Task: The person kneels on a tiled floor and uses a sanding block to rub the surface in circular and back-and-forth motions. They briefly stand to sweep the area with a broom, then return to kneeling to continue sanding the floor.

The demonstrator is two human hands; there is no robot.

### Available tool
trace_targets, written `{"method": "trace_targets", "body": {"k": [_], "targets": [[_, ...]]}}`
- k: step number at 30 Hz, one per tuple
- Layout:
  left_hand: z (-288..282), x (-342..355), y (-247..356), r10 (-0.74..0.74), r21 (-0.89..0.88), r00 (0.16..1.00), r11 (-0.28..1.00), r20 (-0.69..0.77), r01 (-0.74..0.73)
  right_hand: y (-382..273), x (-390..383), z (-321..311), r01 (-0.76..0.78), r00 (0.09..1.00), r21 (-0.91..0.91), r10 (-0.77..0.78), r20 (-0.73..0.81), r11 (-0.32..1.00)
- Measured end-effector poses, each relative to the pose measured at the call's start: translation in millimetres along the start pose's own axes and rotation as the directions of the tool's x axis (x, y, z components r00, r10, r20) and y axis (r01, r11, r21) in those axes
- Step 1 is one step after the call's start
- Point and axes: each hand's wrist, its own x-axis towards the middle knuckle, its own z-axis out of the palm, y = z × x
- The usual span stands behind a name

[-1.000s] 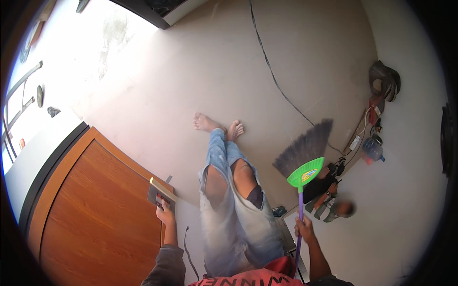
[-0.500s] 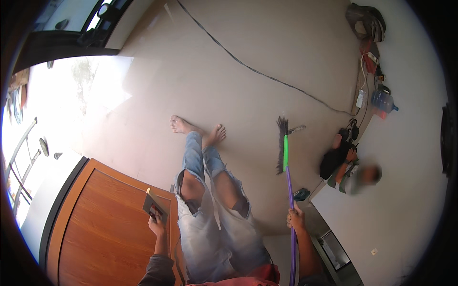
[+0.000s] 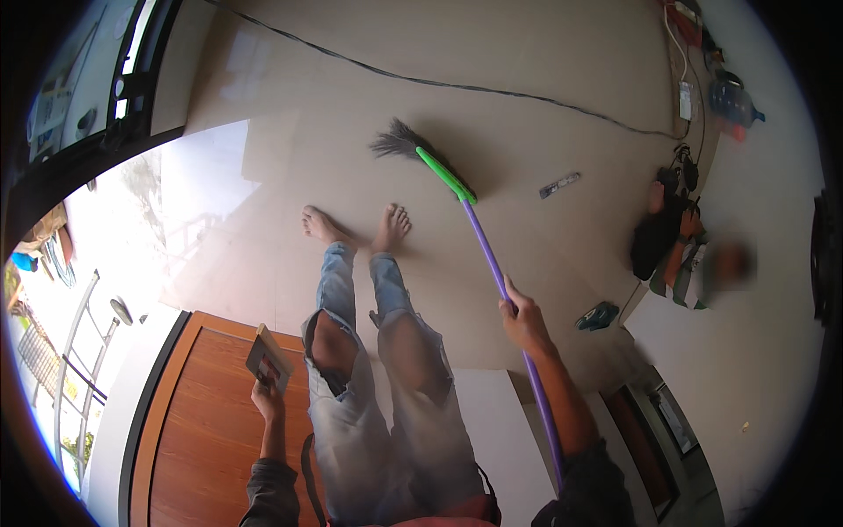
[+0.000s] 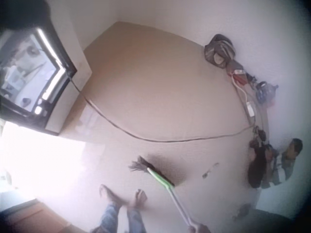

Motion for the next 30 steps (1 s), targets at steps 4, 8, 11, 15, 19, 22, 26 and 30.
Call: {"method": "trace_targets", "body": {"k": [4,8,11,15,19,22,26,30], "targets": [[-17,-25,2,-0.024,0.12,0.999,0.992,-0.026,0.027,5,-16,-32,-0.208,0.964,0.066,0.216,-0.153,0.976],[-11,-22,-9,-0.033,0.096,0.999,0.995,-0.003,0.033,49,86,-37,-0.348,0.902,0.119,0.366,-0.23,0.93],[8,-14,33,0.016,0.076,0.999,0.997,-0.028,-0.014,28,89,21,-0.149,0.985,0.024,0.15,-0.081,0.989],[-5,-21,27,-0.019,0.102,1.0,0.995,-0.007,0.02,-70,-10,53,0.081,0.988,0.197,-0.105,0.116,0.977],[-42,-43,6,-0.144,0.177,0.989,0.974,0.013,0.14,-35,-46,17,-0.117,0.989,0.116,0.126,-0.073,0.986],[-44,-64,-15,-0.173,0.1,0.979,0.978,-0.11,0.184,12,9,-2,-0.379,0.907,0.057,0.383,-0.176,0.924],[-22,-59,-8,-0.206,0.008,0.974,0.978,-0.096,0.208,10,76,81,-0.201,0.974,0.141,0.213,-0.081,0.969],[-2,-58,-5,-0.215,0.025,0.976,0.976,-0.019,0.215,-162,52,128,0.149,0.956,0.229,-0.199,0.217,0.962]]}}
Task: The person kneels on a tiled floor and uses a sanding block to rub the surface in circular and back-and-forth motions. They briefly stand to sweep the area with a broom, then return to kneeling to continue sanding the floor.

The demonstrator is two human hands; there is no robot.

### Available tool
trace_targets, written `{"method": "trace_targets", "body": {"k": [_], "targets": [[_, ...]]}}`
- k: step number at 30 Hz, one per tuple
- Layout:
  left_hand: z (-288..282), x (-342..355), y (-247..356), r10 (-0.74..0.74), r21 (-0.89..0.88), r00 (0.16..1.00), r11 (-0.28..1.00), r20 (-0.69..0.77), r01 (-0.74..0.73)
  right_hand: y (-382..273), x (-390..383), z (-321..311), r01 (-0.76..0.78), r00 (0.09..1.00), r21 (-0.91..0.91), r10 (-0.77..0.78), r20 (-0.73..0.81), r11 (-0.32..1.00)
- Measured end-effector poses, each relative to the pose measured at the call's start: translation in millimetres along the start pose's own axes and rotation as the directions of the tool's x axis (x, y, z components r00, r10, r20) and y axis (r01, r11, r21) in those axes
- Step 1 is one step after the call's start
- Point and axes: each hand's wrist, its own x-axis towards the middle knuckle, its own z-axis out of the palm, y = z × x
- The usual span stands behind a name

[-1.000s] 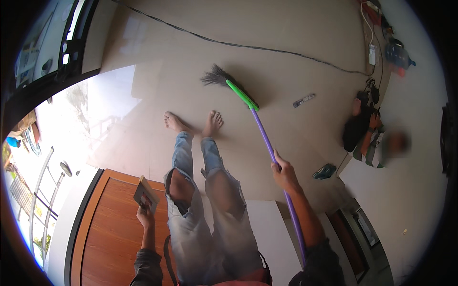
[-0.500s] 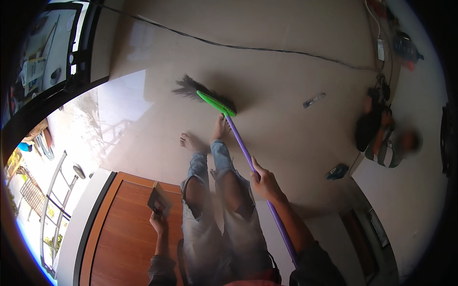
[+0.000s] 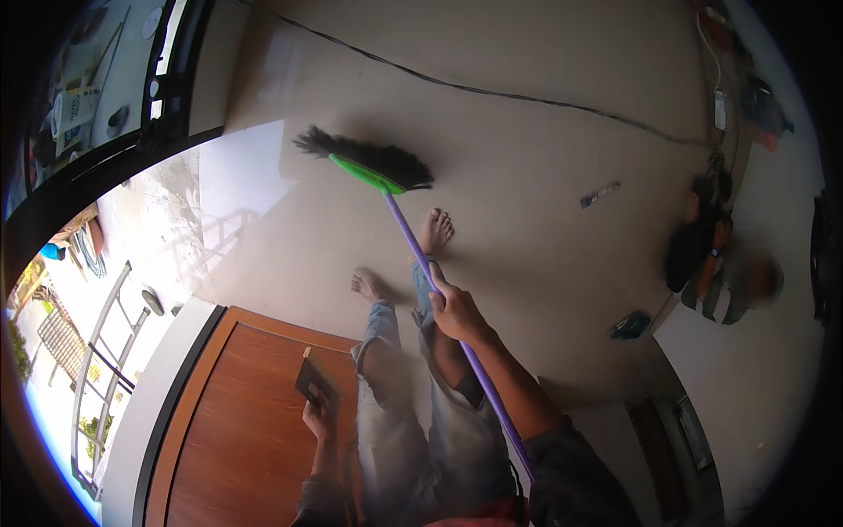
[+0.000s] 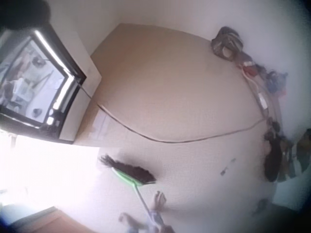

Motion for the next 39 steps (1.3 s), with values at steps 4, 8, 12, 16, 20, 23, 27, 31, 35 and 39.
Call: {"method": "trace_targets", "body": {"k": [4,8,12,16,20,23,27,31,35,39], "targets": [[-37,-2,3,-0.029,0.154,1.0,0.988,0.008,0.027,-68,-36,21,0.017,0.998,-0.085,-0.022,-0.062,0.996],[-79,-23,-17,-0.283,0.17,0.959,0.945,-0.005,0.28,-52,-73,-25,-0.189,0.959,-0.24,0.126,-0.254,0.952],[-90,-9,-54,-0.321,0.201,0.947,0.927,-0.002,0.315,67,-14,-41,-0.454,0.83,-0.279,0.288,-0.478,0.846],[-104,62,-58,-0.222,0.084,0.974,0.973,0.049,0.217,-39,127,-28,-0.565,0.695,0.156,0.569,-0.439,0.81],[-134,161,-58,-0.076,-0.002,0.99,0.997,0.116,0.077,-114,216,51,-0.387,0.816,-0.077,0.303,-0.492,0.919],[-162,205,-112,-0.145,-0.063,0.985,0.987,0.097,0.151,-180,176,134,-0.085,0.975,-0.487,-0.027,-0.218,0.869],[-193,236,-168,-0.139,-0.133,0.99,0.982,-0.023,0.135,-204,113,213,0.152,0.932,-0.412,-0.269,-0.242,0.898],[-222,228,-202,-0.149,-0.145,0.986,0.98,-0.068,0.138,-245,179,216,-0.151,0.897,-0.318,-0.006,-0.442,0.936],[-218,243,-214,-0.162,-0.045,0.986,0.985,0.048,0.164,-303,321,164,-0.204,0.837,-0.244,0.039,-0.547,0.948],[-208,241,-168,-0.138,-0.079,0.984,0.986,0.111,0.147,-339,327,190,-0.082,0.943,-0.508,-0.099,-0.318,0.857]]}}
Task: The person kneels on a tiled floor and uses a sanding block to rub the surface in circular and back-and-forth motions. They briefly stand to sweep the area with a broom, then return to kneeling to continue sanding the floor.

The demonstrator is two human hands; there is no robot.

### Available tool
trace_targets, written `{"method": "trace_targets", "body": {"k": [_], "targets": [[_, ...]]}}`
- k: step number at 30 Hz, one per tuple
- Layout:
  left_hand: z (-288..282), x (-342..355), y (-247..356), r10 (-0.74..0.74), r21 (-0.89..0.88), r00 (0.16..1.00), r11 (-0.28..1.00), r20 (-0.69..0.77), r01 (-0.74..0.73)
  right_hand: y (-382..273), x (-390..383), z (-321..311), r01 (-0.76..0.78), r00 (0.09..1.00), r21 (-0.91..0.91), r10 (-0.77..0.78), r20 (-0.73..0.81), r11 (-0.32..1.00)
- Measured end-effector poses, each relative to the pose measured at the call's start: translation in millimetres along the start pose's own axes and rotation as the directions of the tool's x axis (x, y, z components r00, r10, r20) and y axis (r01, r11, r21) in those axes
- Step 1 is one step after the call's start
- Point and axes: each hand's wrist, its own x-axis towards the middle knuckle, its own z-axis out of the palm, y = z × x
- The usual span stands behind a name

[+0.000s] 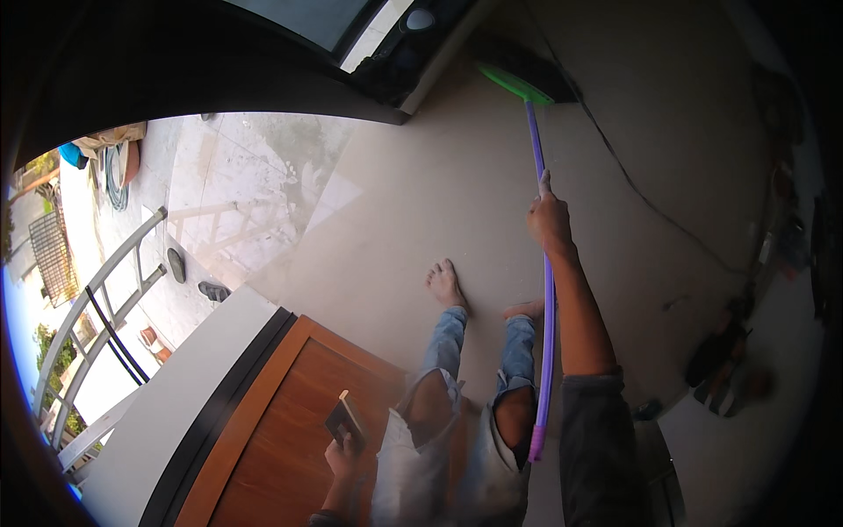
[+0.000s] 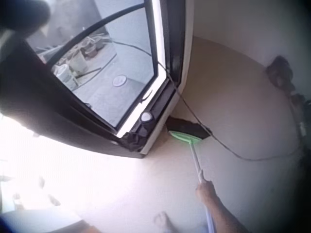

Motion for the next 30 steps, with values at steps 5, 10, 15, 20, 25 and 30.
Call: {"method": "trace_targets", "body": {"k": [5,10,15,20,25,30], "targets": [[13,-22,-1,0.007,-0.092,1.0,0.996,-0.016,-0.009,32,-164,2,0.207,0.976,-0.147,-0.196,0.091,0.967],[21,-31,5,-0.062,-0.205,0.998,0.977,-0.005,0.059,12,-116,-38,-0.123,0.992,0.092,0.125,-0.02,0.988],[48,-22,4,-0.072,-0.199,0.996,0.978,-0.051,0.06,-20,-106,51,0.07,0.977,-0.055,-0.057,0.204,0.996],[63,-23,46,-0.017,-0.193,1.0,0.981,0.008,0.019,-54,-219,137,0.412,0.878,0.213,-0.449,0.166,0.886],[81,-40,48,-0.029,-0.227,0.998,0.974,-0.054,0.016,-22,-305,24,0.022,0.912,0.188,-0.097,0.399,0.982],[107,-52,1,-0.119,-0.182,0.991,0.978,-0.063,0.105,96,-243,-39,-0.13,0.989,0.056,0.125,0.08,0.99]]}}
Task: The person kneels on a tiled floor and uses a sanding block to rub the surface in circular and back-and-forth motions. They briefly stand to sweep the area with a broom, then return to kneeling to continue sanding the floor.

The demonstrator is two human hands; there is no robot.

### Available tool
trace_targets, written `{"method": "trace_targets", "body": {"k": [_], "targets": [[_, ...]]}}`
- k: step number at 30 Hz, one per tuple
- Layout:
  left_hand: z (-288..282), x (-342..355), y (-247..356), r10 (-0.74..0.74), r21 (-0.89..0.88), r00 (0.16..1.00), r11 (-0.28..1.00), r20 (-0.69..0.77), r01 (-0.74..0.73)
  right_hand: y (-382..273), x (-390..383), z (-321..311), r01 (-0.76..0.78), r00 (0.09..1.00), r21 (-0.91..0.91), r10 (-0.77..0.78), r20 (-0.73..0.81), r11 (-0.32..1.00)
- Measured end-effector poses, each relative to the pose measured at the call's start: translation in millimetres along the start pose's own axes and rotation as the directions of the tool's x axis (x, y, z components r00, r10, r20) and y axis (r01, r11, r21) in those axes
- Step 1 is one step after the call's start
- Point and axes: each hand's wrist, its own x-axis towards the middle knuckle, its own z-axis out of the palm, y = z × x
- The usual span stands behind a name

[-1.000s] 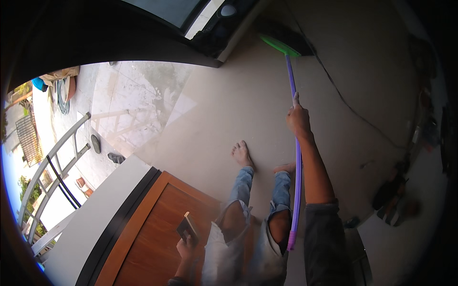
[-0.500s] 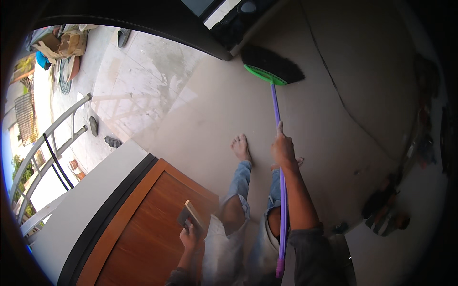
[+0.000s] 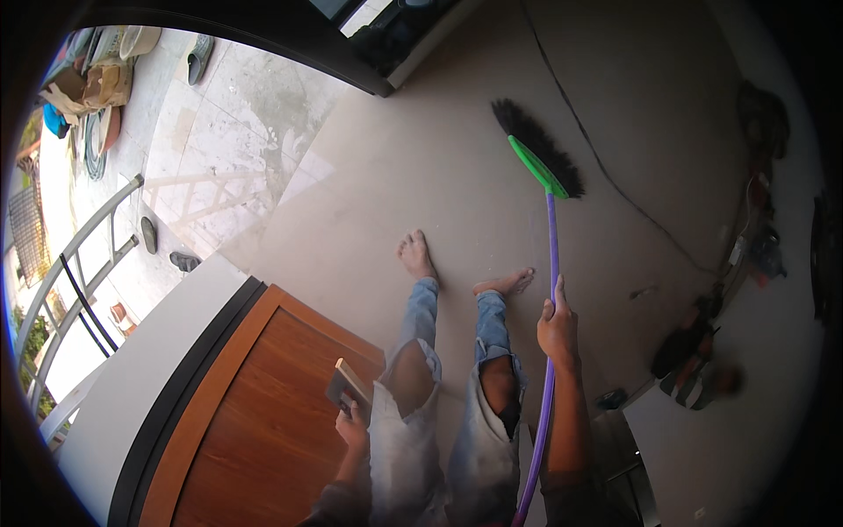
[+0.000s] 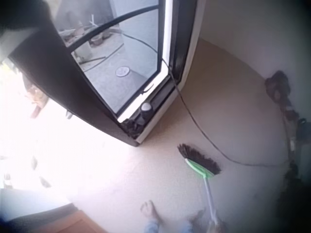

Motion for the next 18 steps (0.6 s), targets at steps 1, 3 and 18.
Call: {"method": "trace_targets", "body": {"k": [1,3,18], "targets": [[2,2,-15,-0.009,0.009,1.0,1.0,0.003,0.009,-12,33,-12,-0.172,0.984,0.01,0.171,0.058,0.985],[8,11,-22,0.039,-0.004,0.999,0.999,0.007,-0.039,5,81,20,-0.17,0.985,0.116,0.173,-0.016,0.979],[12,9,2,-0.006,-0.016,1.0,1.0,-0.016,0.006,-116,60,35,0.054,0.998,0.026,-0.053,-0.034,0.998]]}}
